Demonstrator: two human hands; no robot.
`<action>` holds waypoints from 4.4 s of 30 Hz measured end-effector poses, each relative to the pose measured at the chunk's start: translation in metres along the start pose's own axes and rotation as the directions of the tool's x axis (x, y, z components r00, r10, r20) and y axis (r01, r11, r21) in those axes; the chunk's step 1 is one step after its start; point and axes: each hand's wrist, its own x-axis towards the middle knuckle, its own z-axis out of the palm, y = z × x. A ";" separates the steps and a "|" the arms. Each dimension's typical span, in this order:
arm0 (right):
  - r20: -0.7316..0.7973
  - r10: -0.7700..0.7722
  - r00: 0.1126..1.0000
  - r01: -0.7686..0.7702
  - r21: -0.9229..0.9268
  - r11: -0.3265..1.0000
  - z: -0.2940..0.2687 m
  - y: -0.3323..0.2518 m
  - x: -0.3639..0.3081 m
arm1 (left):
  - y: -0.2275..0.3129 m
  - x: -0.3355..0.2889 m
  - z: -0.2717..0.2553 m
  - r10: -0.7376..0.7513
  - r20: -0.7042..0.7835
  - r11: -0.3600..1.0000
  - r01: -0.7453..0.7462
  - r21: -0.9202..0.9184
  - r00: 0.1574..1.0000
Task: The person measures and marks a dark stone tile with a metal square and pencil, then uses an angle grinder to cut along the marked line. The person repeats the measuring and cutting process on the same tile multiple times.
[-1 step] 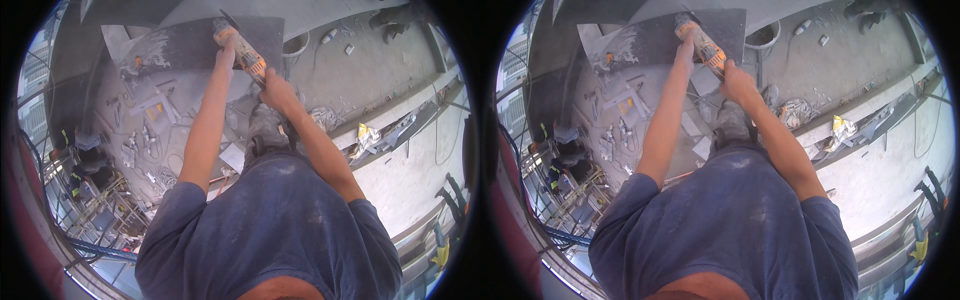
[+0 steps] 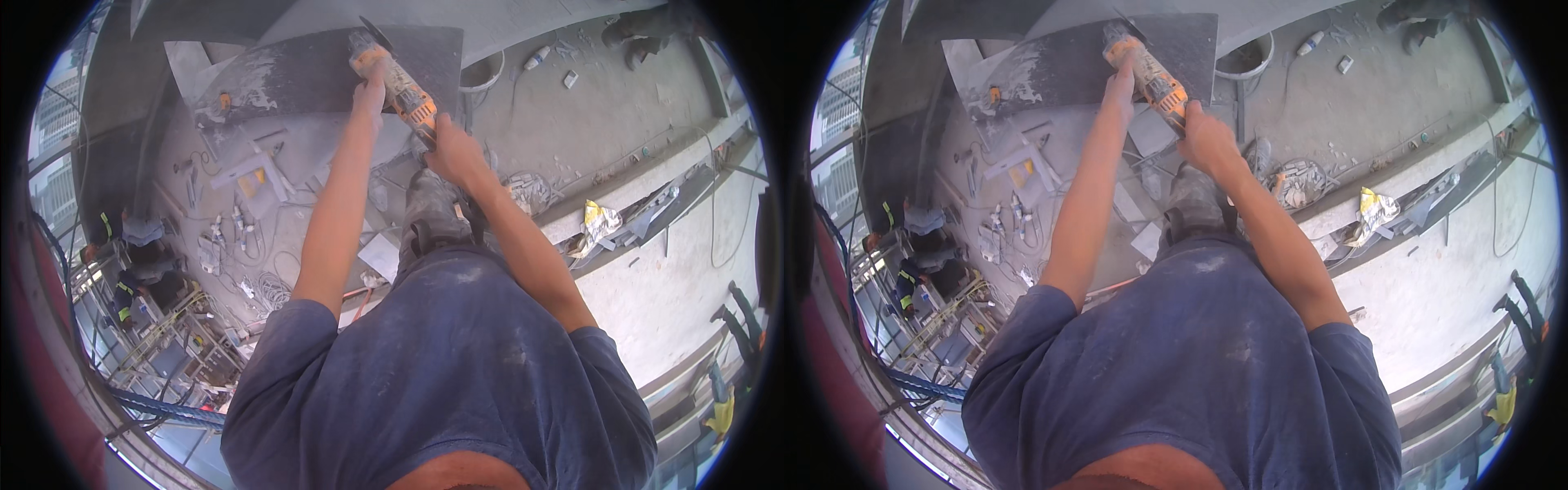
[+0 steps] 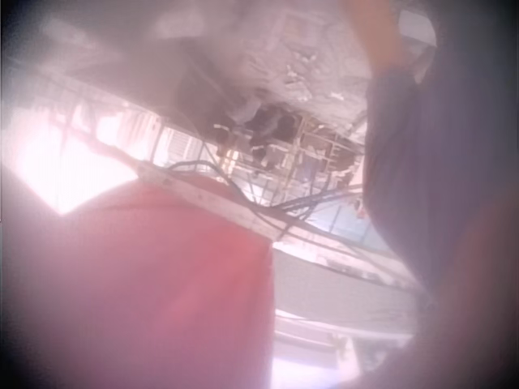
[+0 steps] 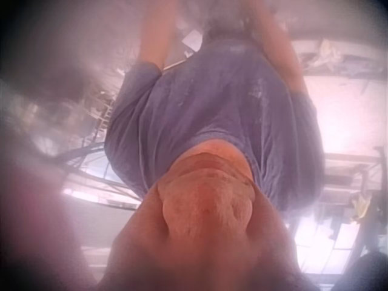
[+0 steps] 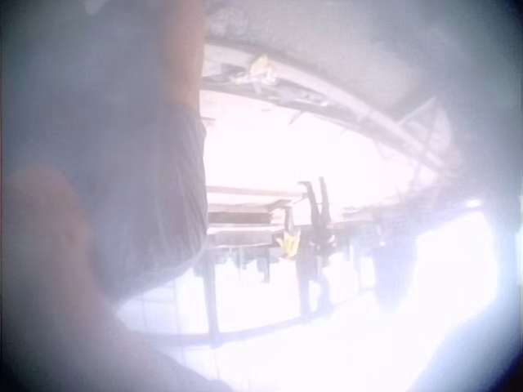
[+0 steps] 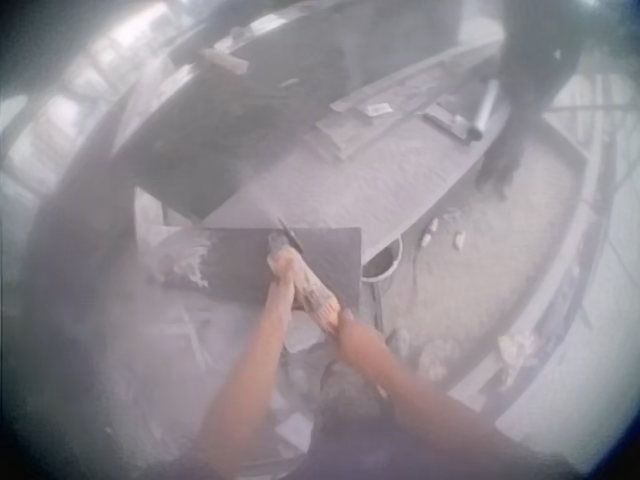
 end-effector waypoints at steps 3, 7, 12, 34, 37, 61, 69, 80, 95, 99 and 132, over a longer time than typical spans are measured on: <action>0.003 0.017 1.000 -0.018 0.015 1.000 0.002 0.011 -0.024 | -0.006 -0.031 0.007 0.026 -0.001 0.997 -0.026 0.067 1.000; -0.030 0.010 1.000 -0.009 0.037 0.999 0.002 0.017 -0.030 | -0.001 -0.052 0.018 0.053 -0.023 0.995 -0.051 0.087 0.998; -0.012 0.022 1.000 -0.021 0.032 0.999 0.000 0.019 -0.032 | 0.001 -0.060 0.021 0.050 0.000 0.997 -0.050 0.062 0.999; -0.023 -0.035 0.999 0.035 -0.003 0.999 0.003 0.005 0.014 | 0.013 -0.012 0.013 0.044 -0.068 0.999 -0.042 0.025 0.997; -0.002 -0.011 1.000 0.011 -0.015 1.000 0.002 -0.002 0.027 | 0.018 0.001 0.010 0.052 -0.097 0.999 -0.050 0.021 0.994; -0.001 -0.003 1.000 0.003 -0.007 1.000 -0.002 0.010 -0.013 | -0.015 -0.064 0.026 0.039 0.077 0.994 -0.031 -0.105 0.996; -0.007 -0.034 0.999 0.034 0.006 0.999 0.004 0.000 0.029 | 0.005 -0.028 0.019 -0.019 0.025 0.995 0.021 -0.099 1.000; -0.017 -0.032 0.999 0.032 0.015 0.999 0.001 0.022 -0.026 | -0.024 -0.084 0.035 -0.048 0.098 0.968 0.070 -0.241 0.994; -0.018 -0.056 0.998 0.056 0.017 0.998 0.000 0.023 -0.015 | -0.028 -0.065 0.035 -0.005 0.081 0.970 0.025 -0.240 0.997; -0.041 -0.075 0.996 0.075 0.019 0.997 0.005 0.017 0.007 | -0.013 -0.054 0.033 -0.031 0.014 0.978 0.033 -0.207 0.999; -0.003 -0.024 1.000 0.024 -0.008 1.000 -0.004 0.039 -0.051 | -0.049 -0.102 0.047 -0.012 0.096 0.982 0.030 -0.184 0.995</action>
